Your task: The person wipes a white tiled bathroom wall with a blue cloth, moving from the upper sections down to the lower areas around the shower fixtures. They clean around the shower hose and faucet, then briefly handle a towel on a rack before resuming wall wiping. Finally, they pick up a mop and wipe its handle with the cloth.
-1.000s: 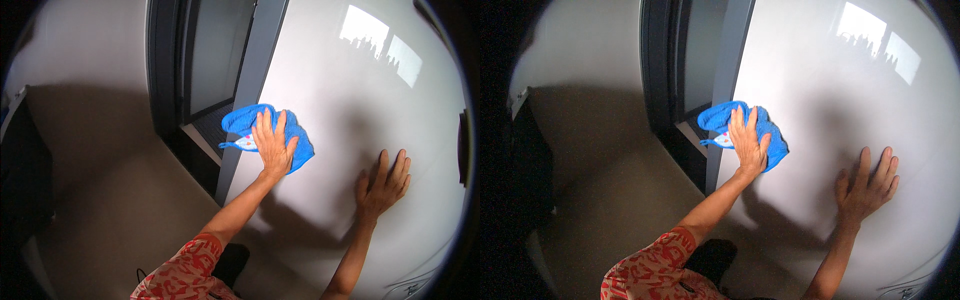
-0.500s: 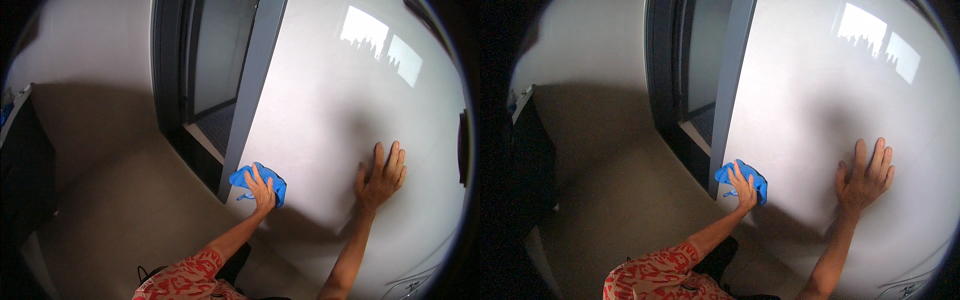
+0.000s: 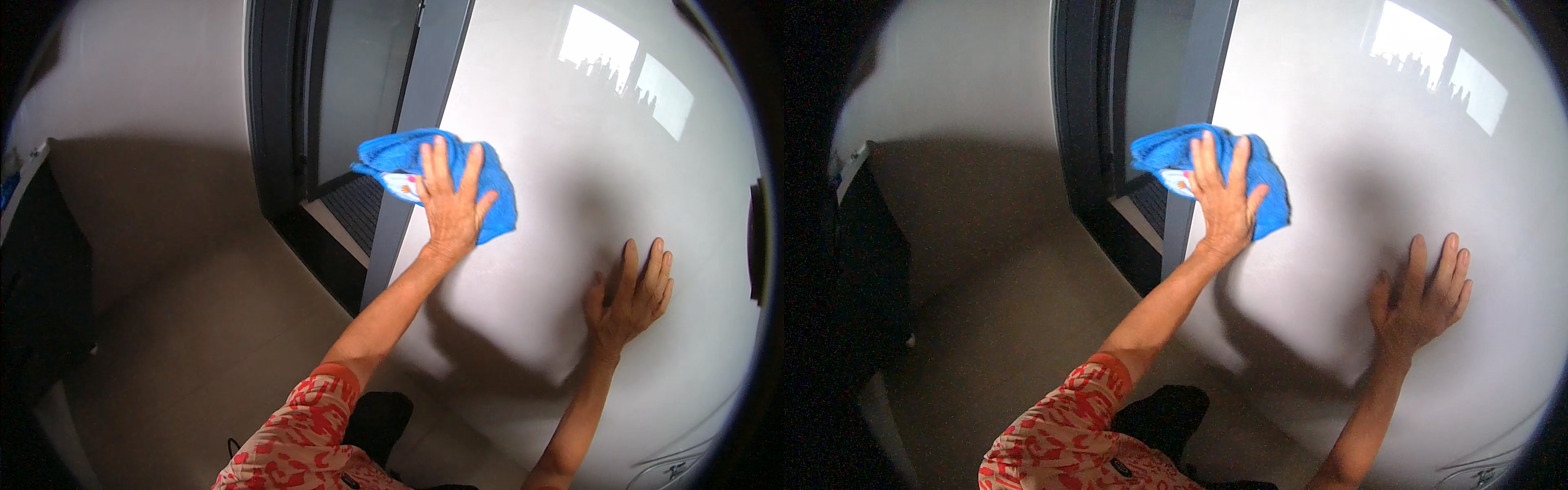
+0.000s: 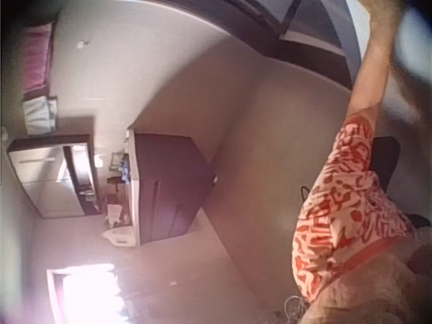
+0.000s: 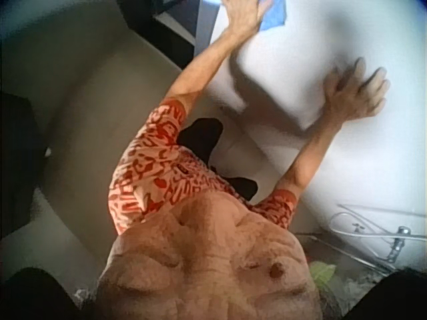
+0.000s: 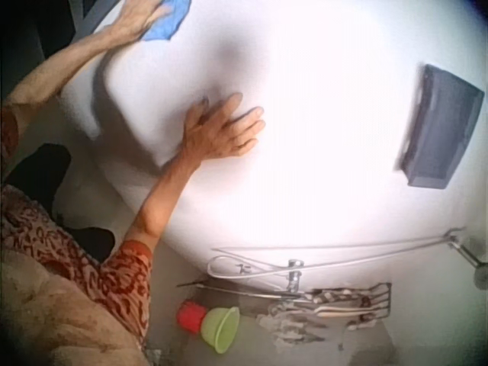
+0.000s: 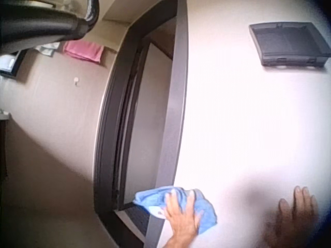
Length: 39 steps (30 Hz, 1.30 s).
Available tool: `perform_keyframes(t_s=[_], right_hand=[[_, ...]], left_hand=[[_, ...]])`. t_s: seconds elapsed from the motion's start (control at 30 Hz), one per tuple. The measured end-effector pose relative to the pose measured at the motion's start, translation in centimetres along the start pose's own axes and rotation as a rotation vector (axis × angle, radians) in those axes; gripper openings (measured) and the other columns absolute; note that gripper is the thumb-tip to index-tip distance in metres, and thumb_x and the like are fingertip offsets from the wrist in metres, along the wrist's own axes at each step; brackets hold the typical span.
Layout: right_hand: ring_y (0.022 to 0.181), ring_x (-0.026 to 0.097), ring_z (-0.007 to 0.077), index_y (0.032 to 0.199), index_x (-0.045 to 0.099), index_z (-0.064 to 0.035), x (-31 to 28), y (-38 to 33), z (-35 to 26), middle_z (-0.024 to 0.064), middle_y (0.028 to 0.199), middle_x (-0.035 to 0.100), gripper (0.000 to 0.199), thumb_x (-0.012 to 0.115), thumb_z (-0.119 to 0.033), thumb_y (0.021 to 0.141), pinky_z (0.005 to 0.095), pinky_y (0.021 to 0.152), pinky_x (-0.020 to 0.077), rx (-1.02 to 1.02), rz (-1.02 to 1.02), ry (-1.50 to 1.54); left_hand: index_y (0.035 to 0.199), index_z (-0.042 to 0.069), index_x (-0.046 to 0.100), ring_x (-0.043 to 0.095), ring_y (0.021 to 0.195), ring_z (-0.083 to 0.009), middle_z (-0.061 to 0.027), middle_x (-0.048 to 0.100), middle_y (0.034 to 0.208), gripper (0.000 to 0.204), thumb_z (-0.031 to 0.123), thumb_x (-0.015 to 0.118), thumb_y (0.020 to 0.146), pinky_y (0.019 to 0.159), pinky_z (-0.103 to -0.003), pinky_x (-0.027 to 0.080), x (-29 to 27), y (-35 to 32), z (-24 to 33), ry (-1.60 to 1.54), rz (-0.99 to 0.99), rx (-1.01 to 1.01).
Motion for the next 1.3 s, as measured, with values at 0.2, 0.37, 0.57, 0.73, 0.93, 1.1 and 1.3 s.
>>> perform_keyframes(t_s=[0.2,0.37,0.57,0.73,0.93,1.1,1.3], right_hand=[[0.128,0.034,0.0284,0.122,0.053,-0.0167,2.2,-3.4,-4.0,0.0105,0.138,0.038,0.047,0.048,-0.037,0.081,0.0484,0.103,0.0213,0.039,0.029,-0.020],[0.128,0.034,0.0296,0.121,0.054,-0.0159,4.1,-3.9,-6.5,0.0117,0.138,0.039,0.047,0.050,-0.036,0.080,0.0489,0.104,0.0205,0.037,0.049,0.005],[0.128,0.035,0.0300,0.121,0.054,-0.0159,7.7,-0.6,-7.3,0.0118,0.138,0.039,0.046,0.051,-0.037,0.080,0.0485,0.103,0.0205,0.065,0.059,0.012],[0.128,0.034,0.0293,0.121,0.054,-0.0167,8.3,4.6,-5.3,0.0114,0.138,0.039,0.046,0.050,-0.038,0.081,0.0475,0.103,0.0207,0.062,0.009,-0.015],[0.128,0.035,0.0278,0.119,0.055,-0.0176,7.2,4.0,-9.7,0.0107,0.137,0.040,0.043,0.049,-0.034,0.080,0.0450,0.103,0.0215,0.009,-0.018,-0.022],[0.128,0.035,0.0273,0.116,0.057,-0.0165,6.6,-1.4,-11.7,0.0103,0.136,0.041,0.041,0.049,-0.032,0.079,0.0451,0.104,0.0219,-0.036,-0.042,-0.021],[0.126,0.037,0.0278,0.115,0.057,-0.0137,7.4,-10.4,-12.0,0.0106,0.135,0.043,0.041,0.048,-0.032,0.080,0.0455,0.103,0.0238,-0.074,-0.015,-0.019]], left_hand=[[0.140,0.020,0.029,0.009,0.132,-0.0455,-0.0270,0.012,0.144,0.060,0.041,0.049,0.088,0.102,-0.061,0.008,1.8,-3.5,-7.6,0.110,0.106,-0.030],[0.141,0.014,0.028,0.010,0.132,-0.0451,-0.0279,0.013,0.143,0.054,0.039,0.037,0.094,0.103,-0.058,0.007,3.1,-7.1,-11.9,0.115,0.062,-0.128],[0.141,0.010,0.025,0.008,0.131,-0.0485,-0.0301,0.010,0.142,0.062,0.025,0.051,0.087,0.102,-0.061,0.008,6.0,-9.7,-15.7,0.081,-0.066,-0.185],[0.140,0.003,0.022,0.008,0.128,-0.0535,-0.0357,0.008,0.139,0.068,0.016,0.058,0.083,0.101,-0.062,0.010,7.7,-10.9,-12.4,-0.100,-0.203,-0.199],[0.139,0.005,0.024,0.009,0.128,-0.0538,-0.0354,0.007,0.139,0.074,0.011,0.066,0.078,0.100,-0.063,0.013,5.6,-12.2,-11.9,-0.173,-0.173,-0.148],[0.140,0.007,0.023,0.007,0.130,-0.0508,-0.0320,0.006,0.142,0.071,0.023,0.061,0.082,0.103,-0.060,0.009,5.7,-12.0,-11.3,-0.177,-0.127,-0.049],[0.141,0.012,0.027,0.011,0.131,-0.0459,-0.0262,0.012,0.143,0.065,0.041,0.051,0.088,0.104,-0.056,0.012,6.5,-11.0,-11.2,-0.114,-0.025,0.012]])
Point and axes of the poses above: each hand's wrist, its own y-axis towards the middle knuckle, its own x-axis out of the palm, z = x × y, the point moved 6 cm from there along y, towards the middle knuckle
